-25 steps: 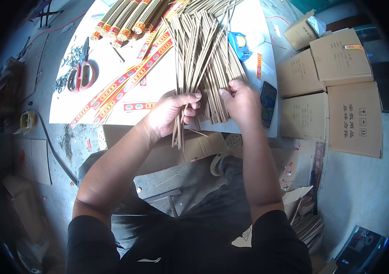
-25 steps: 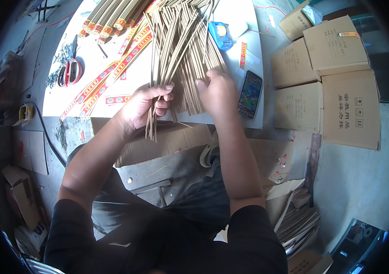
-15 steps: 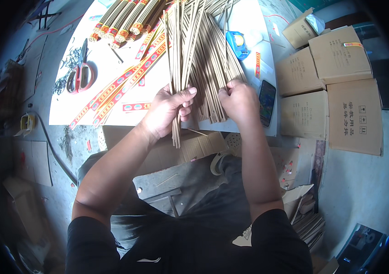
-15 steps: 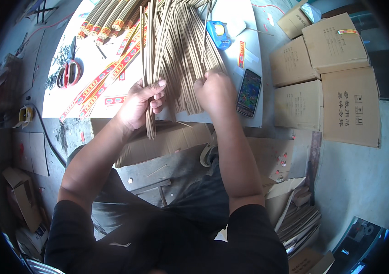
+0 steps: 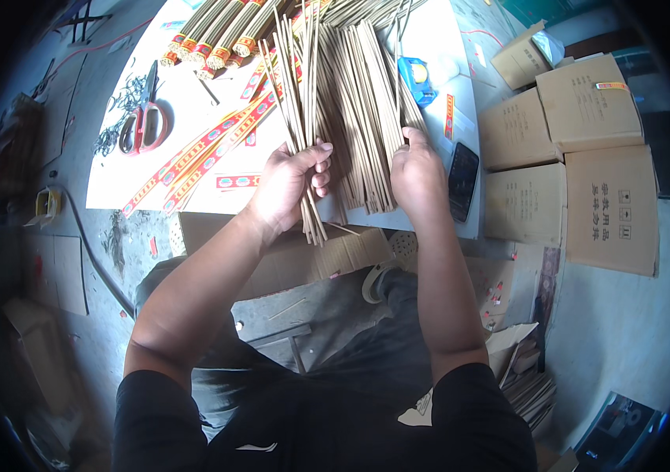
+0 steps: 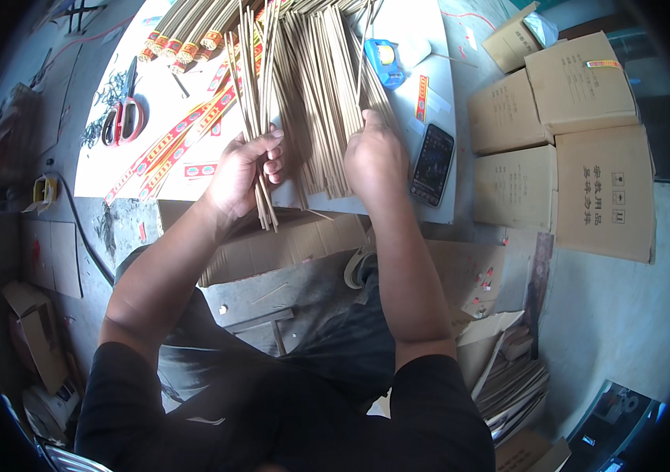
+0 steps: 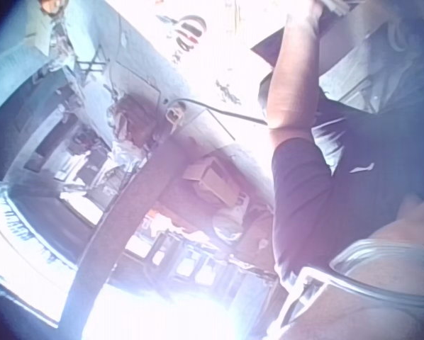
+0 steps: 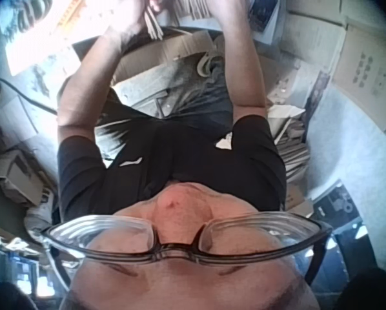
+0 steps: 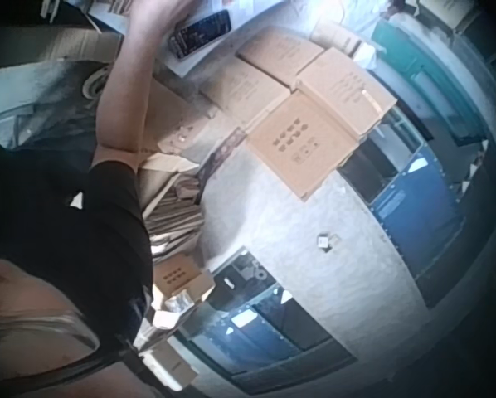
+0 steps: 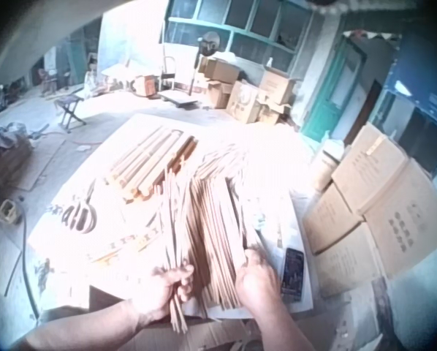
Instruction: The person gathers loose incense sticks into small bundles, wraps each bundle with a printed paper label, and secures it with a rubber band. The person repeats this process multiple times, placing finished bundles on the table.
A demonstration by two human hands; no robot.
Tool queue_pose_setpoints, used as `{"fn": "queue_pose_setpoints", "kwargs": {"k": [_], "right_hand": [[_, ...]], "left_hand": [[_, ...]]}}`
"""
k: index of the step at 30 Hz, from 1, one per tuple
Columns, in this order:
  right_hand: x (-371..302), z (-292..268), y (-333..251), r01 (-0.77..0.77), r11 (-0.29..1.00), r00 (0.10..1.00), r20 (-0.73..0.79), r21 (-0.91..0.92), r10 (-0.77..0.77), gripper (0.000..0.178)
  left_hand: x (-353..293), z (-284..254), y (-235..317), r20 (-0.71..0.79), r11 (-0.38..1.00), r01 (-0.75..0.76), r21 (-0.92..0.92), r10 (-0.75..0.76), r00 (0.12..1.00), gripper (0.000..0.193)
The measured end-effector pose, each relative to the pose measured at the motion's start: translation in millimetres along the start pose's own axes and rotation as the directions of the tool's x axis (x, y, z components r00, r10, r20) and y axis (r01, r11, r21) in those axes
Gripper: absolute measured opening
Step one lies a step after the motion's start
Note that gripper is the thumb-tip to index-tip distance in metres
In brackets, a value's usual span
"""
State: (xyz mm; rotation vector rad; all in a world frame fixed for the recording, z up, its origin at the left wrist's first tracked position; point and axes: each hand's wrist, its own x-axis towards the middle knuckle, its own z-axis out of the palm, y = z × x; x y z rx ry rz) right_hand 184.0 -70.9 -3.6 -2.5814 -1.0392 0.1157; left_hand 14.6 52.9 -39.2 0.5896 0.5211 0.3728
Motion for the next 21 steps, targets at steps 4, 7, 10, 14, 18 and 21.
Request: {"fn": "queue_pose_setpoints", "kwargs": {"k": [4, 7, 10, 14, 18, 21], "right_hand": [[-0.9, 10.3, 13.5, 0.086, 0.995, 0.993, -0.084, 0.054, -0.081, 0.041], [-0.4, 11.7, 21.3, 0.159, 0.987, 0.983, -0.097, 0.019, -0.157, 0.041], [-1.2, 6.8, 17.1, 0.164, 0.985, 0.974, -0.153, -0.052, -0.17, 0.038], [-3.1, 2.0, 14.4, 0.109, 0.993, 0.982, -0.153, -0.045, -0.114, 0.037], [-3.5, -2.8, 8.2, 0.033, 0.999, 0.995, -0.09, -0.015, -0.034, 0.035], [-3.3, -4.7, 10.9, -0.003, 1.0, 0.994, -0.105, -0.022, 0.001, 0.03]], "left_hand": [[3.2, -1.1, -3.7, 0.009, 1.0, 0.003, -0.01, -0.002, 1.0, 0.013], [4.6, -2.0, -6.5, 0.015, 1.0, 0.003, -0.028, -0.003, 1.0, 0.013], [3.8, -0.9, -6.9, 0.007, 1.0, 0.008, -0.019, -0.008, 1.0, 0.014], [5.7, -2.7, -9.1, 0.039, 0.999, 0.028, -0.032, -0.027, 0.999, 0.015], [5.8, -1.0, -10.7, 0.058, 0.995, 0.066, -0.069, -0.062, 0.996, 0.015], [5.6, 0.2, -11.8, 0.064, 0.995, 0.089, -0.033, -0.086, 0.994, 0.017]]}}
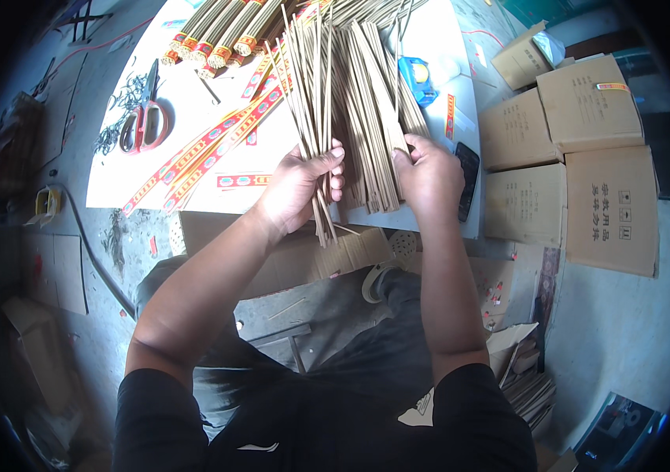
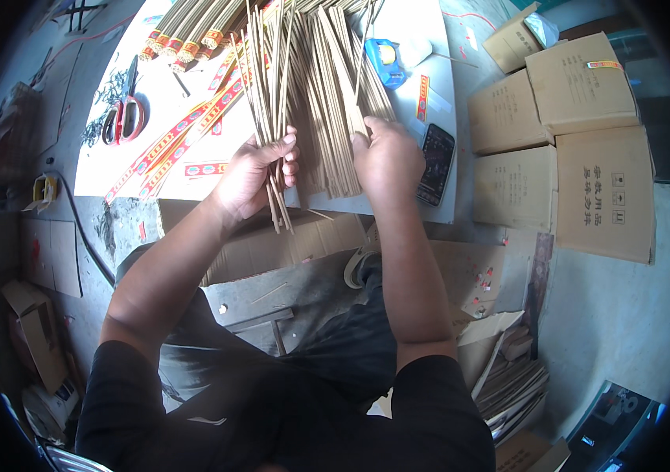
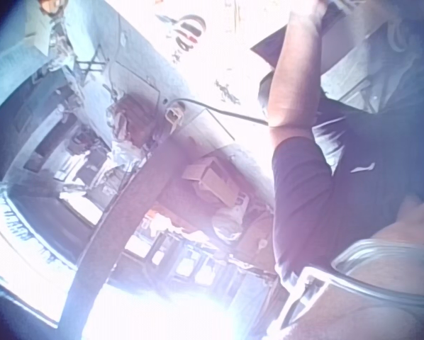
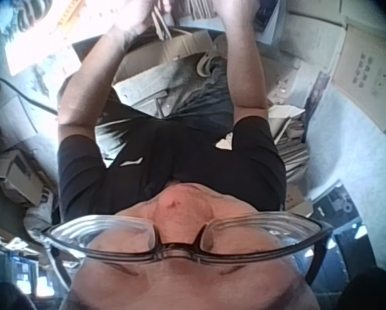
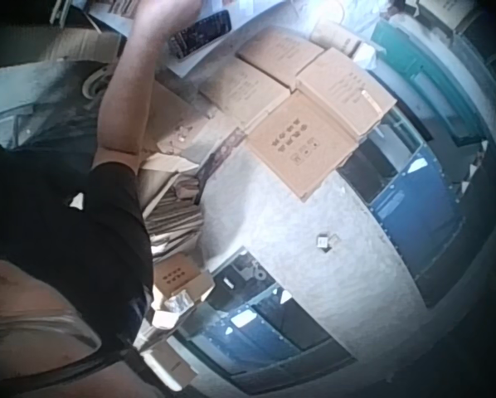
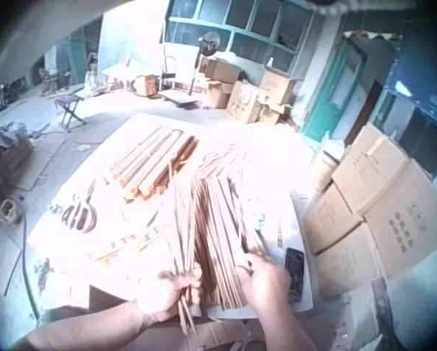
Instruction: The person gathers loose incense sticks into small bundles, wraps each bundle with a printed paper label, and secures it with a rubber band. The person repeats this process multiple times, placing finished bundles on the table.
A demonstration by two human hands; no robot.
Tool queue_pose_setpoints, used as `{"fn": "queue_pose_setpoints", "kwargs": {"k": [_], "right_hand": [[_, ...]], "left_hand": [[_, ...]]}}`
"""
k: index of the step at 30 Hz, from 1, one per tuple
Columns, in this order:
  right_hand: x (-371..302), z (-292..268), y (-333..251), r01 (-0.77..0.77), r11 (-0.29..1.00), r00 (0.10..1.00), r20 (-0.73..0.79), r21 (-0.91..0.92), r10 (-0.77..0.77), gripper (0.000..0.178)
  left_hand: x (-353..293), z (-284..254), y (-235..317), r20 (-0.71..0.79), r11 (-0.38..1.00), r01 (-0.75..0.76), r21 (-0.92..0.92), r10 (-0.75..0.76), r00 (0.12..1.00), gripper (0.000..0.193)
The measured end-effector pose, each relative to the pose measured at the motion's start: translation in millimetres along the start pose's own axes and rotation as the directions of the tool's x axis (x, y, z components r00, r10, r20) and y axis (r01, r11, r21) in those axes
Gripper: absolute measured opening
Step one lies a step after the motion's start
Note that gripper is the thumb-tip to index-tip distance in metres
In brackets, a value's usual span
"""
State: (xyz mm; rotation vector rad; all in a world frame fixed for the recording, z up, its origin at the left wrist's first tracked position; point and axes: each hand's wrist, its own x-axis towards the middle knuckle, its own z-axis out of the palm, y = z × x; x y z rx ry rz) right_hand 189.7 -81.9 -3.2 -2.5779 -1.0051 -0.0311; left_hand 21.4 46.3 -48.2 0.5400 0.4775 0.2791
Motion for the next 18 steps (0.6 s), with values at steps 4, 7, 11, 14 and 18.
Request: {"fn": "queue_pose_setpoints", "kwargs": {"k": [4, 7, 11, 14, 18], "right_hand": [[1.0, -2.8, 1.8, 0.026, 1.0, 0.999, -0.042, 0.016, -0.025, 0.022], [0.5, -8.5, -5.6, 0.016, 1.0, 0.999, -0.027, 0.011, -0.016, 0.018], [-0.8, -9.2, -10.1, -0.014, 0.998, 1.0, 0.013, 0.057, 0.013, 0.019], [-0.6, 5.5, 3.3, 0.025, 0.984, 0.998, 0.056, 0.179, -0.036, 0.021], [-1.5, 10.0, 12.3, -0.083, 0.933, 0.964, 0.265, 0.351, -0.014, 0.016]], "left_hand": [[0.9, -1.4, -1.9, 0.025, 0.999, -0.003, -0.039, 0.004, 1.0, 0.019], [2.4, -4.2, -0.9, 0.046, 0.996, 0.019, -0.084, -0.015, 0.999, 0.016], [2.3, -5.1, -1.7, 0.017, 0.998, 0.025, -0.054, -0.024, 1.0, 0.019], [2.1, -1.5, -2.7, 0.006, 0.998, 0.024, -0.056, -0.024, 1.0, 0.02], [1.6, 1.8, -2.3, -0.016, 0.999, 0.014, -0.051, -0.015, 1.0, 0.02]]}}
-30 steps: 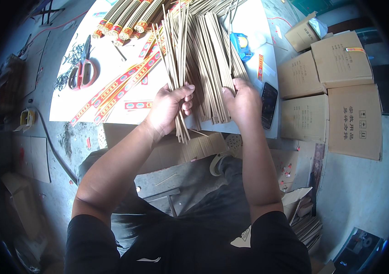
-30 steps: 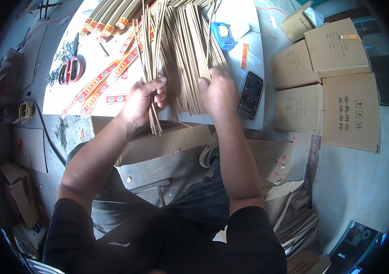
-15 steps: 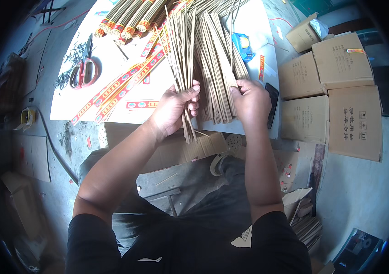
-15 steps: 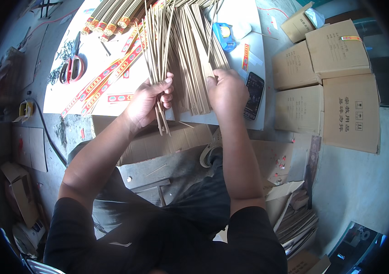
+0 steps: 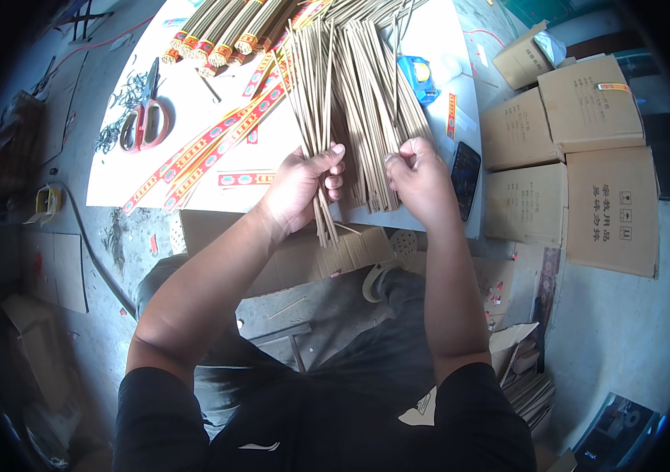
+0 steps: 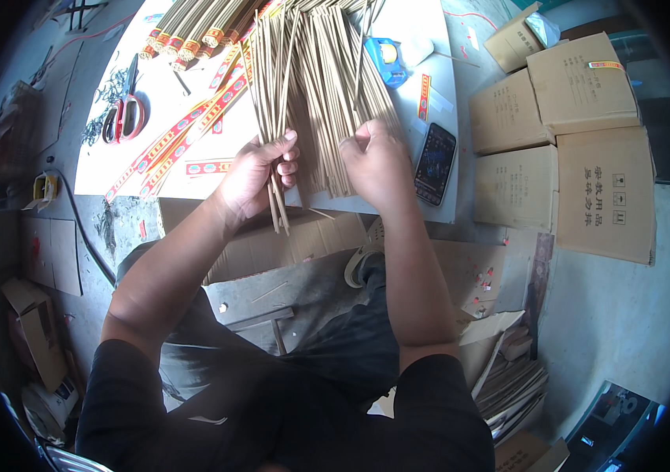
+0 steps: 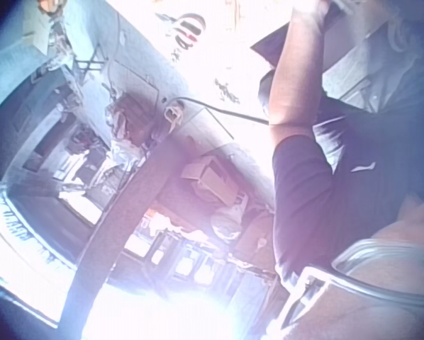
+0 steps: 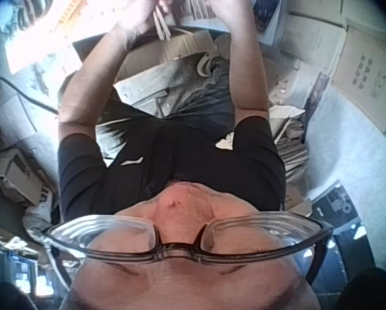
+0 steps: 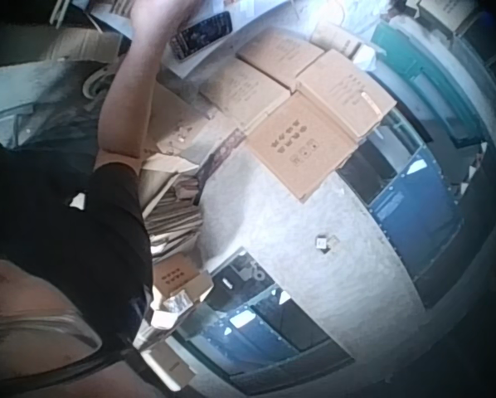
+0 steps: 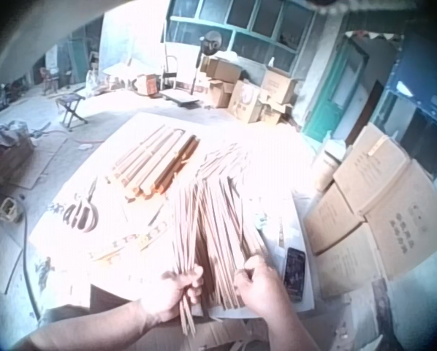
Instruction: The person gathers loose incense sticks into small bundles, wraps each bundle with a printed paper label, and secures it with a rubber band. The person repeats this process multiple times, placing finished bundles on the table.
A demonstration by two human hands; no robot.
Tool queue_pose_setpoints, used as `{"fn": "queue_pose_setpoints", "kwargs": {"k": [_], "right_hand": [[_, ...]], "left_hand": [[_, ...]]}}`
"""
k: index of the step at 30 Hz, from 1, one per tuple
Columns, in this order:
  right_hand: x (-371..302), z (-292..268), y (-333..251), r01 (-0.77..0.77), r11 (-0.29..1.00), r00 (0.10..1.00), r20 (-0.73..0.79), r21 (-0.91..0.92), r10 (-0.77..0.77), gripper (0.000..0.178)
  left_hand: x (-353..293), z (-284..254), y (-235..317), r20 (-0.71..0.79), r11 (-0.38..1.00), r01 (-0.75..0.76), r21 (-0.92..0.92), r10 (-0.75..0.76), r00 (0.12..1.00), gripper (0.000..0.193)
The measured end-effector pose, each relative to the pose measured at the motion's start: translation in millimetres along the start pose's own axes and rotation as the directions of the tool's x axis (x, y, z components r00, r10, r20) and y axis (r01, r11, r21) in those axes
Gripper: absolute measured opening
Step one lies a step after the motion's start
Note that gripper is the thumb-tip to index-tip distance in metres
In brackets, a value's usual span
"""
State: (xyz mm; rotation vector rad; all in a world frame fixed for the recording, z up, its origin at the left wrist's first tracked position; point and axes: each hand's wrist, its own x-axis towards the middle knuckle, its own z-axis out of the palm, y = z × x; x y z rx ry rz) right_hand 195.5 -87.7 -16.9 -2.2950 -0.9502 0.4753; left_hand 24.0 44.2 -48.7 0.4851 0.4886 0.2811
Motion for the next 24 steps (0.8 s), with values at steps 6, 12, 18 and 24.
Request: {"fn": "queue_pose_setpoints", "kwargs": {"k": [6, 12, 18, 24], "right_hand": [[-5.6, 7.8, -13.7, -0.136, 0.827, 0.99, 0.101, 0.545, 0.097, 0.024], [-9.6, 7.4, -20.6, -0.308, 0.662, 0.924, 0.382, 0.683, 0.035, 0.022], [-11.4, 14.2, -37.4, -0.328, 0.702, 0.931, 0.342, 0.633, 0.127, 0.021], [-8.1, 20.9, -28.3, -0.289, 0.729, 0.941, 0.326, 0.621, 0.094, 0.018]], "left_hand": [[1.0, -2.8, 0.7, 0.011, 0.999, 0.005, 0.043, -0.005, 1.0, 0.019], [-1.5, -0.1, 1.2, 0.01, 0.992, 0.054, 0.114, -0.055, 0.998, 0.019], [-4.1, -0.1, 5.3, 0.035, 0.971, 0.138, 0.197, -0.148, 0.988, 0.02], [-2.8, -0.9, 4.5, 0.032, 0.975, 0.145, 0.171, -0.153, 0.988, 0.017]]}}
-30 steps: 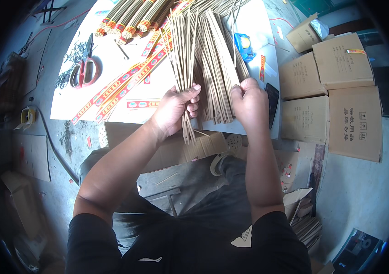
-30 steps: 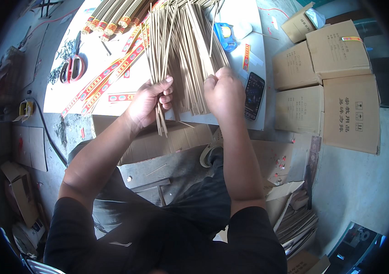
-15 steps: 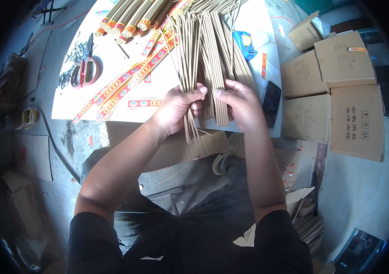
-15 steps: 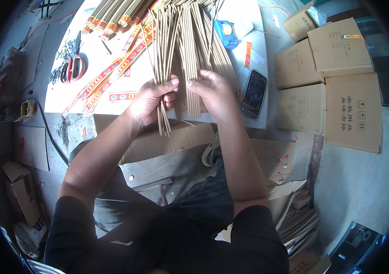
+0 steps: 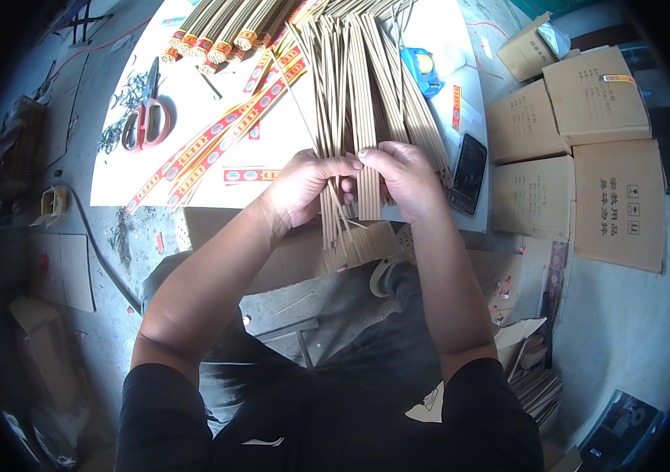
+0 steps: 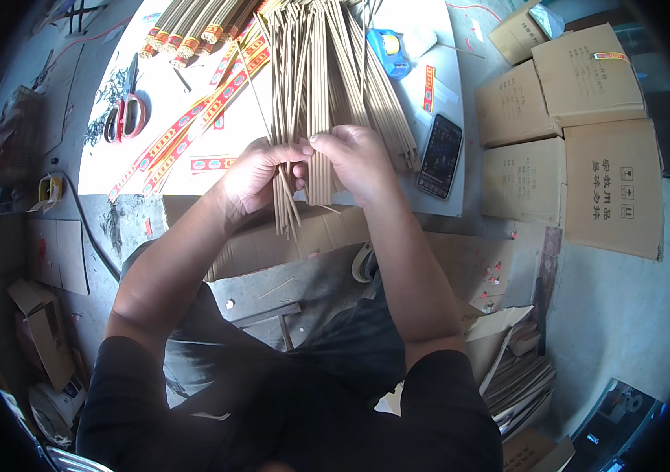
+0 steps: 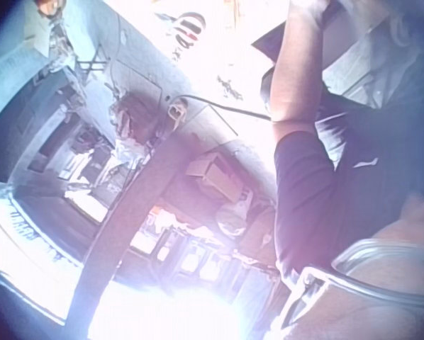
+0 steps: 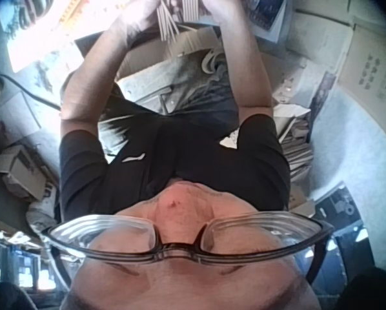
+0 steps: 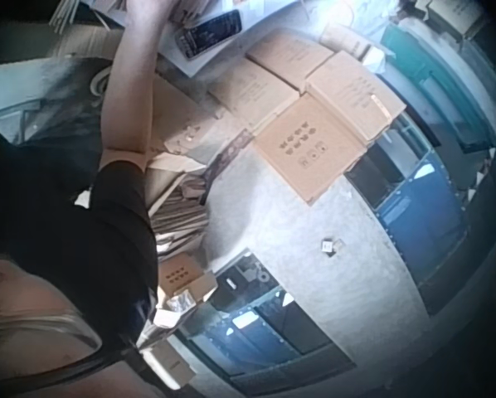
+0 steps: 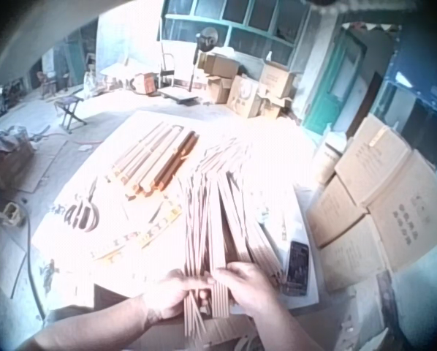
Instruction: The person gathers loose incense sticks into small bundles, wraps each bundle with a printed paper label, and secures it with a rubber band. The person repeats this process multiple times, placing finished bundles on the table.
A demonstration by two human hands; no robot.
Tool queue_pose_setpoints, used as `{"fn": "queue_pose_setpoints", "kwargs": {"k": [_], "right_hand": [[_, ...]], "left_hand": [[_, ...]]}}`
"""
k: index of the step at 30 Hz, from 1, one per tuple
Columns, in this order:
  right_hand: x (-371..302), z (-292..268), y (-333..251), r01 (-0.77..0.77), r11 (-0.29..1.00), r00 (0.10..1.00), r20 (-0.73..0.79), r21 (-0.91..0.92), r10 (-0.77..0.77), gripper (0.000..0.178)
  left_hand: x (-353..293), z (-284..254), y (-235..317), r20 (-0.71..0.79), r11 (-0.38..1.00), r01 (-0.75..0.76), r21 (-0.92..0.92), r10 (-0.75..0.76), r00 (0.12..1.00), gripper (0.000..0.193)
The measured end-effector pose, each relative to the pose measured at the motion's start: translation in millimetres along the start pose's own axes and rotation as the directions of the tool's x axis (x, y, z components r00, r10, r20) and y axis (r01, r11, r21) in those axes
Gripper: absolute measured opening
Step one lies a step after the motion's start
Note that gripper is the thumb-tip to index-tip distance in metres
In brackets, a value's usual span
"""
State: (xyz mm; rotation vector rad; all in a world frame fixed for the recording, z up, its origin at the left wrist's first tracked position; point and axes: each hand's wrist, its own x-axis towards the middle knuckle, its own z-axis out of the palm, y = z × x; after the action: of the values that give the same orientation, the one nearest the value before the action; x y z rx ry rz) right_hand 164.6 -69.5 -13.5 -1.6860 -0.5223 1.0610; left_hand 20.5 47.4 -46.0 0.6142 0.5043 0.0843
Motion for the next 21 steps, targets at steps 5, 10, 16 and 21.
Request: {"fn": "queue_pose_setpoints", "kwargs": {"k": [5, 10, 16, 21], "right_hand": [[2.8, -3.3, 4.5, 0.026, 0.998, 0.999, 0.034, 0.056, -0.028, 0.018], [-1.4, 0.5, -0.7, 0.018, 1.0, 1.0, -0.006, 0.022, -0.017, 0.018], [-4.3, 1.0, -7.7, -0.018, 0.999, 1.0, 0.012, -0.029, 0.018, 0.017], [1.3, -2.5, 4.3, 0.047, 0.999, 0.999, -0.005, 0.013, -0.047, 0.016]], "left_hand": [[4.2, -9.8, -2.7, 0.014, 0.999, 0.018, -0.034, -0.017, 1.0, 0.017], [-6.2, 8.9, 2.2, -0.01, 0.999, -0.054, 0.007, 0.054, 0.998, 0.021], [-5.4, 6.4, 3.6, 0.003, 0.999, -0.012, 0.044, 0.012, 1.0, 0.026], [-1.1, 0.5, 1.7, 0.006, 0.999, 0.039, -0.011, -0.039, 0.999, 0.02]]}}
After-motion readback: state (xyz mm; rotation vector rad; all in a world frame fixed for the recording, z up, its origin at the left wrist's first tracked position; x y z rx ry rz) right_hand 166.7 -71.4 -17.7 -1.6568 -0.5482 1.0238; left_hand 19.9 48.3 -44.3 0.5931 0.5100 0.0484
